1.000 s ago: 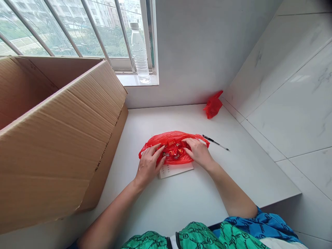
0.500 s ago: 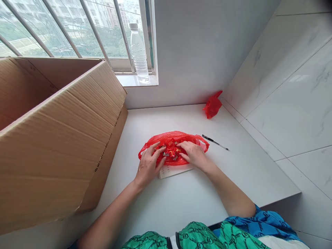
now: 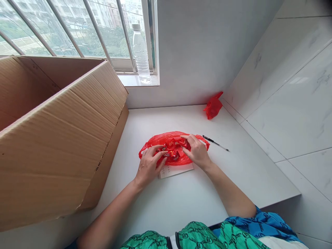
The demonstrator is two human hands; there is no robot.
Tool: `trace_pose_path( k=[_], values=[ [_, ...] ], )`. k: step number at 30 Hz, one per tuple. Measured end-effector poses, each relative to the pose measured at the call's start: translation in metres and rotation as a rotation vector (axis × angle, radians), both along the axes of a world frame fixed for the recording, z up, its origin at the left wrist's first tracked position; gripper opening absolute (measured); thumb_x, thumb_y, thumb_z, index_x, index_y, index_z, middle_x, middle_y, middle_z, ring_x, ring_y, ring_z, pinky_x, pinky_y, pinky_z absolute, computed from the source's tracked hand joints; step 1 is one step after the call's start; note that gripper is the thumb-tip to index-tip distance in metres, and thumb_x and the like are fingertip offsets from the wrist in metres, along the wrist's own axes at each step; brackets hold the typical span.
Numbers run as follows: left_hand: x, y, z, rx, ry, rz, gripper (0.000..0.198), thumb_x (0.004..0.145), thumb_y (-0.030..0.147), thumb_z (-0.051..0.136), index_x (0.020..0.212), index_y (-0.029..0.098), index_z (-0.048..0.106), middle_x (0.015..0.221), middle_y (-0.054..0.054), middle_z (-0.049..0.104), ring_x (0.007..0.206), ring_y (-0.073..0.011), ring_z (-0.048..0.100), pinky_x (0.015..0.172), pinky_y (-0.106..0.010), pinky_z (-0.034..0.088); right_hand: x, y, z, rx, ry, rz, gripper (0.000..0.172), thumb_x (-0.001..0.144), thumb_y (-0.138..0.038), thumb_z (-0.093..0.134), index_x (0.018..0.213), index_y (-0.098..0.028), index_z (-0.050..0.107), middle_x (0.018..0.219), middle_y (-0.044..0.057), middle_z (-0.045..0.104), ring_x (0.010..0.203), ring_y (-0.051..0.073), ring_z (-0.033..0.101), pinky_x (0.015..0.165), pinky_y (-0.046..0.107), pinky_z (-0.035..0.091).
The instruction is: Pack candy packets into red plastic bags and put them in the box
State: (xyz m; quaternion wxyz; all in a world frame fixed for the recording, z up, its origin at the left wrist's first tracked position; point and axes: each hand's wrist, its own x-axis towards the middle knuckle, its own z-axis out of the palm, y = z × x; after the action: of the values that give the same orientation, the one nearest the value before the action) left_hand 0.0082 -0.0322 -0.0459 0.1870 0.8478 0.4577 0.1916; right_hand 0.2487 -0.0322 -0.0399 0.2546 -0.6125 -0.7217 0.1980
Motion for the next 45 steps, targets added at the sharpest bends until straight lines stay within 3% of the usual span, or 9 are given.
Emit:
trace_pose_path(
  k=[6, 12, 15, 19, 23, 27, 36, 43, 45],
  values=[
    [0.000, 0.000, 0.002, 0.031, 0.061, -0.054, 0.020, 0.095, 0.031, 0.055, 0.105, 0.029, 0.073, 0.133, -0.007, 0.057, 0.111, -0.0279, 0.057, 0.092, -0.047, 0.044, -0.002, -0.001, -0.001, -0.026, 0.076, 0.086, 0.022, 0.097, -0.027, 0.051, 0.113, -0.023, 0.065, 0.104, 0.005, 0.070, 0.086, 0.019, 0.067, 0.070, 0.029, 0.049],
    [0.000, 0.000, 0.003, 0.027, 0.076, -0.052, 0.020, 0.095, 0.032, 0.055, 0.103, 0.030, 0.073, 0.136, -0.007, 0.055, 0.112, -0.0278, 0.057, 0.092, -0.046, 0.045, -0.002, -0.001, -0.003, -0.032, 0.045, 0.064, 0.035, 0.099, -0.029, 0.046, 0.132, -0.022, 0.058, 0.102, 0.006, 0.071, 0.086, 0.020, 0.067, 0.071, 0.031, 0.051],
    [0.000, 0.000, 0.003, 0.032, 0.070, -0.049, 0.020, 0.095, 0.032, 0.055, 0.107, 0.029, 0.071, 0.139, -0.007, 0.053, 0.115, -0.0286, 0.056, 0.094, -0.047, 0.044, 0.004, 0.000, -0.001, -0.035, 0.005, 0.067, 0.043, 0.098, -0.022, 0.044, 0.141, -0.023, 0.049, 0.113, 0.008, 0.069, 0.092, 0.021, 0.067, 0.071, 0.032, 0.052],
    [0.000, -0.001, 0.003, 0.043, 0.054, -0.036, 0.021, 0.096, 0.030, 0.054, 0.112, 0.029, 0.068, 0.141, -0.007, 0.052, 0.122, -0.0291, 0.052, 0.099, -0.047, 0.042, 0.019, 0.003, -0.002, -0.016, -0.086, 0.000, 0.035, 0.094, -0.011, 0.043, 0.124, -0.021, 0.059, 0.113, 0.007, 0.070, 0.098, 0.021, 0.065, 0.082, 0.034, 0.051],
    [0.000, -0.001, 0.001, 0.044, 0.031, -0.032, 0.021, 0.096, 0.029, 0.054, 0.112, 0.028, 0.067, 0.141, -0.007, 0.052, 0.123, -0.0282, 0.053, 0.100, -0.046, 0.042, 0.027, 0.002, -0.014, -0.130, -0.290, 0.011, 0.016, 0.089, -0.018, 0.060, 0.105, -0.019, 0.063, 0.097, 0.008, 0.071, 0.092, 0.026, 0.064, 0.074, 0.036, 0.050],
    [0.001, -0.001, 0.002, 0.041, 0.019, -0.036, 0.020, 0.096, 0.029, 0.055, 0.111, 0.029, 0.068, 0.139, -0.008, 0.053, 0.122, -0.0287, 0.054, 0.099, -0.046, 0.043, 0.024, 0.001, -0.021, -0.162, -0.413, 0.053, 0.020, 0.086, -0.023, 0.067, 0.105, -0.018, 0.064, 0.097, 0.009, 0.070, 0.092, 0.028, 0.063, 0.076, 0.038, 0.048],
    [0.002, -0.001, 0.006, 0.101, -0.040, -0.020, 0.020, 0.096, 0.024, 0.055, 0.110, 0.028, 0.068, 0.134, -0.006, 0.058, 0.120, -0.0247, 0.056, 0.099, -0.042, 0.042, 0.017, 0.002, -0.002, 0.025, -0.165, -0.036, 0.025, 0.099, -0.021, 0.045, 0.099, -0.021, 0.070, 0.097, 0.005, 0.069, 0.089, 0.020, 0.061, 0.077, 0.031, 0.046],
    [0.002, 0.000, 0.007, 0.123, -0.078, -0.023, 0.020, 0.095, 0.022, 0.056, 0.110, 0.028, 0.068, 0.129, -0.005, 0.061, 0.114, -0.0231, 0.060, 0.096, -0.040, 0.044, 0.012, 0.000, -0.017, -0.099, -0.311, 0.026, 0.019, 0.090, -0.024, 0.062, 0.105, -0.018, 0.070, 0.096, 0.009, 0.071, 0.091, 0.026, 0.062, 0.080, 0.038, 0.047],
    [0.003, 0.000, 0.007, 0.125, -0.091, -0.020, 0.020, 0.095, 0.021, 0.057, 0.109, 0.028, 0.068, 0.129, -0.005, 0.061, 0.112, -0.0225, 0.061, 0.096, -0.040, 0.043, 0.012, 0.001, -0.014, -0.088, -0.217, -0.015, 0.020, 0.093, -0.024, 0.056, 0.104, -0.019, 0.072, 0.097, 0.009, 0.072, 0.092, 0.026, 0.063, 0.083, 0.040, 0.047]
  ],
)
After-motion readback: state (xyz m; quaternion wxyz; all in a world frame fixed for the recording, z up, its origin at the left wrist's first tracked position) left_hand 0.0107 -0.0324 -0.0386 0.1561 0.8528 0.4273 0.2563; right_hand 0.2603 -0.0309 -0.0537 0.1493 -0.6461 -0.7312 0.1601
